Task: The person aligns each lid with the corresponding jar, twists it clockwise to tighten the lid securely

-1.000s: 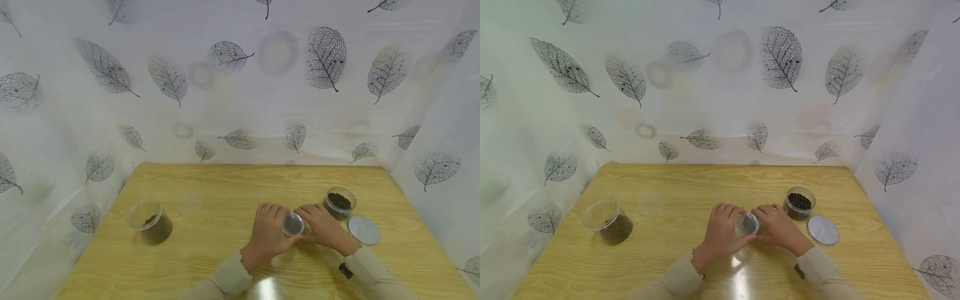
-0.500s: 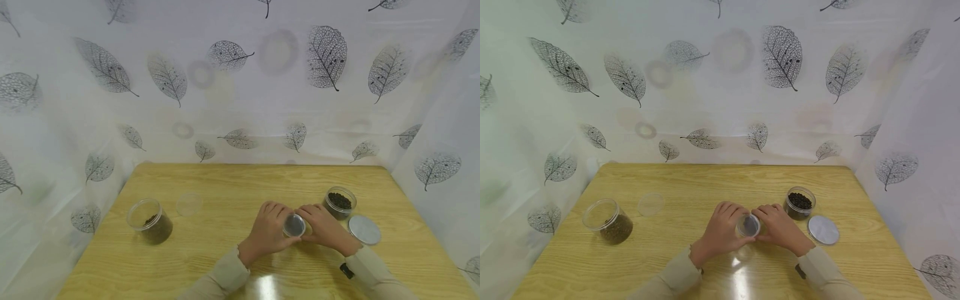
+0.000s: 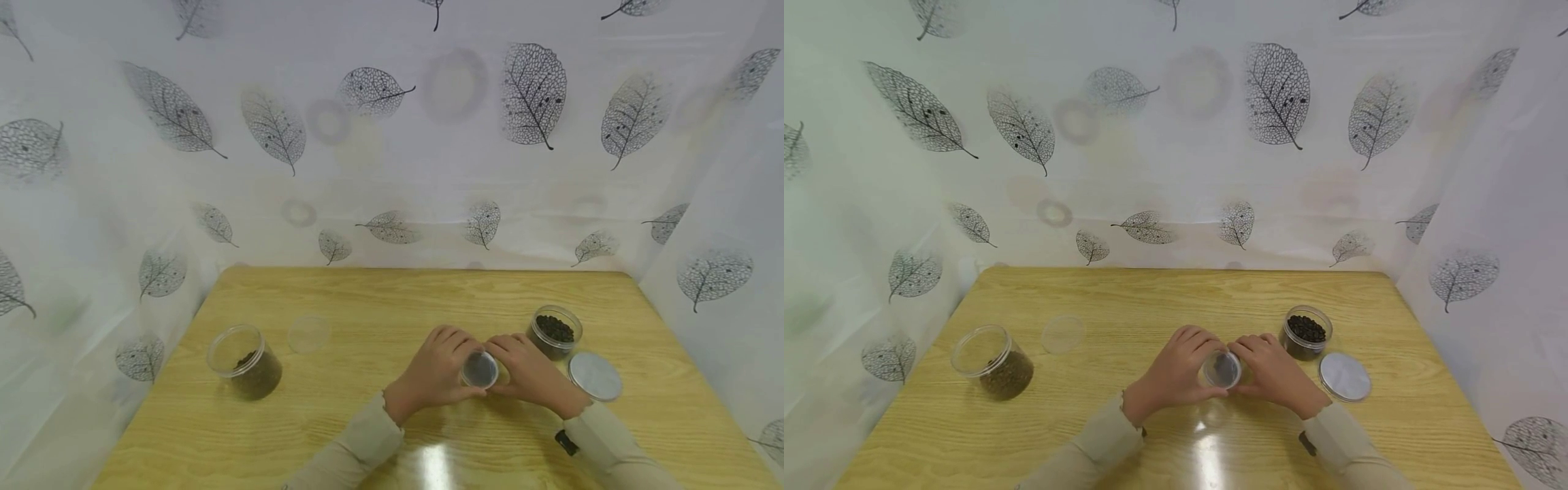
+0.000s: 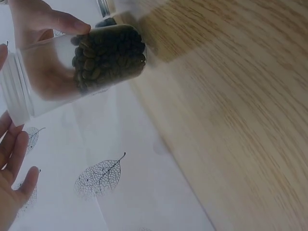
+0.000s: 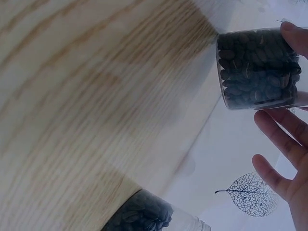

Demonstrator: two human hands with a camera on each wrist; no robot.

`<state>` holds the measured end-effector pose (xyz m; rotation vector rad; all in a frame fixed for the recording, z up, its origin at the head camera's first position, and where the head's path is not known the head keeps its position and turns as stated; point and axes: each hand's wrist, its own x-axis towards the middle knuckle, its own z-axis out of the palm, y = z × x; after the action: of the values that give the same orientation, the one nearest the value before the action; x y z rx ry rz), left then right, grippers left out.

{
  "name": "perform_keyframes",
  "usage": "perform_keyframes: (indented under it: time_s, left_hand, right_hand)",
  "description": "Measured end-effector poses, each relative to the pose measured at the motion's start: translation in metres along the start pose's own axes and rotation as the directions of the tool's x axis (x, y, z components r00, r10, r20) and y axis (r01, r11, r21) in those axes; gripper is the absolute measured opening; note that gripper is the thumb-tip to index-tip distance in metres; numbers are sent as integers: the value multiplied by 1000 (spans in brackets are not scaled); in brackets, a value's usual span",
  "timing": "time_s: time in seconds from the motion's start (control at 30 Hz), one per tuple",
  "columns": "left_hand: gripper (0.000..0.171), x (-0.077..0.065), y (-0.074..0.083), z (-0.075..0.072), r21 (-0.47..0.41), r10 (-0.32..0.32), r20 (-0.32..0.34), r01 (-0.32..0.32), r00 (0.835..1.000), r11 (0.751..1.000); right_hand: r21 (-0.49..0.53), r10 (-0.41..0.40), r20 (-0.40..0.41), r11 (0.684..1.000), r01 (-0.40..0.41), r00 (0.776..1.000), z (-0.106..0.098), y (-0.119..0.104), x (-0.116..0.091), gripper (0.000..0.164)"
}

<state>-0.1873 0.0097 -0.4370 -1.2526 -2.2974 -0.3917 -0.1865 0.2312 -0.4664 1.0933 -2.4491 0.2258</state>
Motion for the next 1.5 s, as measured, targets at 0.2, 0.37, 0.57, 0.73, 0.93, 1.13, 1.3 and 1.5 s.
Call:
perform_keyframes:
  time_s: [0.2, 0.37, 0.57, 0.73, 0.93, 1.13, 1.3, 1.5]
  left_hand:
    - [64, 1, -2, -2, -37, 22, 33, -21, 999, 999]
    - [63, 3, -4, -6, -86, 39, 55, -34, 998, 996]
    - [62, 5, -7, -8, -95, 73, 88, -64, 993, 993]
    - [63, 6, -10, -8, -124, 98, 88, -87, 991, 988]
    - [66, 6, -10, -8, -131, 100, 82, -89, 992, 987]
    - [77, -1, 1, -1, -14, -24, 40, 25, 999, 1000]
    - [85, -5, 18, 3, 55, -231, -97, 236, 968, 970]
    - [83, -8, 35, 6, 16, -403, -169, 411, 899, 911]
  right_hand:
    - [5, -2, 5, 1000, 2, 1000, -1, 0, 0, 74]
    - [12, 0, 11, 1000, 0, 1000, 0, 0, 0, 75]
    - [15, -6, 7, 1000, 6, 1000, -1, 1, 0, 73]
    - [16, -18, -3, 1000, 18, 1000, -1, 2, 1, 72]
    - [8, -16, 3, 1000, 16, 1000, -2, 1, 1, 72]
    - [-11, -2, 25, 1000, 2, 1000, 0, 0, 1, 79]
    - [-26, -7, 13, 1000, 7, 1000, 0, -2, 2, 76]
    - [-46, 33, 11, 998, -32, 999, -1, -3, 2, 77]
